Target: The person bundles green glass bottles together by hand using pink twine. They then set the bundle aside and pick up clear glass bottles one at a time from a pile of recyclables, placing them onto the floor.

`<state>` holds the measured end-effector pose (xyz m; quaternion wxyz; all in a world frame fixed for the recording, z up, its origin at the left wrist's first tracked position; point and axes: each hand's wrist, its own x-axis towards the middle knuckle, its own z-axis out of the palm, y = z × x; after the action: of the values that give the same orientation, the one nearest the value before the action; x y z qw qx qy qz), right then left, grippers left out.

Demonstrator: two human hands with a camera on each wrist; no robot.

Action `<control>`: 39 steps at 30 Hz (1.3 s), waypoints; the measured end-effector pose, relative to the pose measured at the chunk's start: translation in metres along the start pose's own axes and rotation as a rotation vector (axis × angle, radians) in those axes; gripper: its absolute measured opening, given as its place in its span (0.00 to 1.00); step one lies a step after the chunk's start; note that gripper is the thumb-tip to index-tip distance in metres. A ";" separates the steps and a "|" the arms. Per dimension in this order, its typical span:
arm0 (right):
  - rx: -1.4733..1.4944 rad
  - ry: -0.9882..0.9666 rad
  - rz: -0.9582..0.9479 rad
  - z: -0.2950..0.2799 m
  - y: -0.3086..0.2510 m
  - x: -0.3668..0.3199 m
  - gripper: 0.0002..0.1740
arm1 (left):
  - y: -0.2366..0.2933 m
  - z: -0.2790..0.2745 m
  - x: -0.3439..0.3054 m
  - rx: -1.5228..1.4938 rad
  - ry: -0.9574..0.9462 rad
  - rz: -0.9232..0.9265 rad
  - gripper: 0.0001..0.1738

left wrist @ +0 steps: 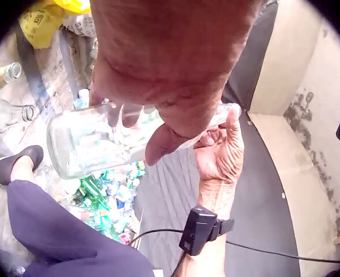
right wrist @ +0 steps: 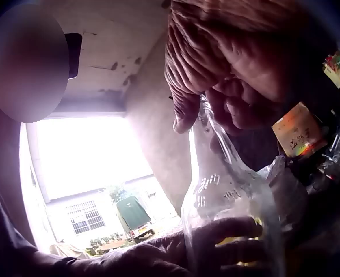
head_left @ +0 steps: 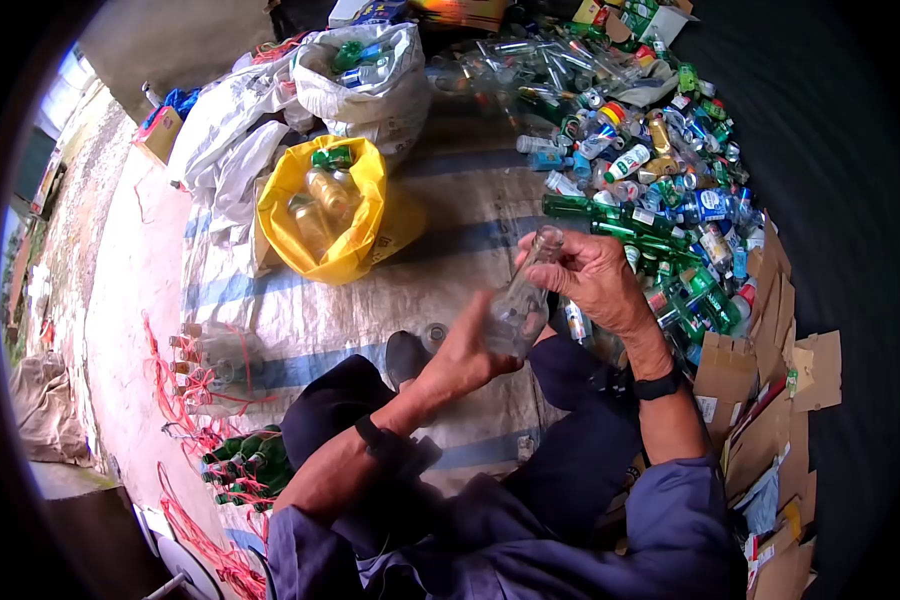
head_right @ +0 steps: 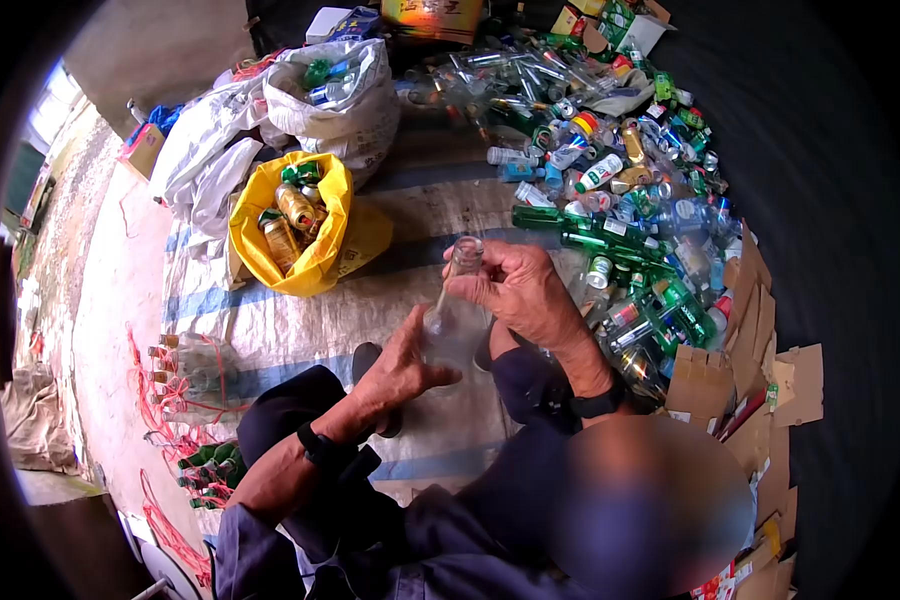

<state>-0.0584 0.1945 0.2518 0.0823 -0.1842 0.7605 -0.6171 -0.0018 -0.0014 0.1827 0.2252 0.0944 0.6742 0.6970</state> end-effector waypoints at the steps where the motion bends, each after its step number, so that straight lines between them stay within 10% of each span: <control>1: -0.018 0.007 0.007 0.002 0.001 -0.003 0.16 | -0.002 0.001 -0.001 0.001 -0.002 -0.001 0.44; 17: -0.519 0.156 0.184 0.008 0.102 -0.005 0.07 | 0.016 -0.042 0.008 -0.224 0.210 0.090 0.16; 39: -0.728 0.084 0.433 0.056 0.282 -0.022 0.20 | 0.031 -0.037 0.006 -0.247 0.256 0.030 0.16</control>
<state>-0.0686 0.1999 -0.0368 0.1085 -0.0118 0.9527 -0.2836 -0.0290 -0.0318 0.2099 0.1368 -0.0135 0.6051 0.7842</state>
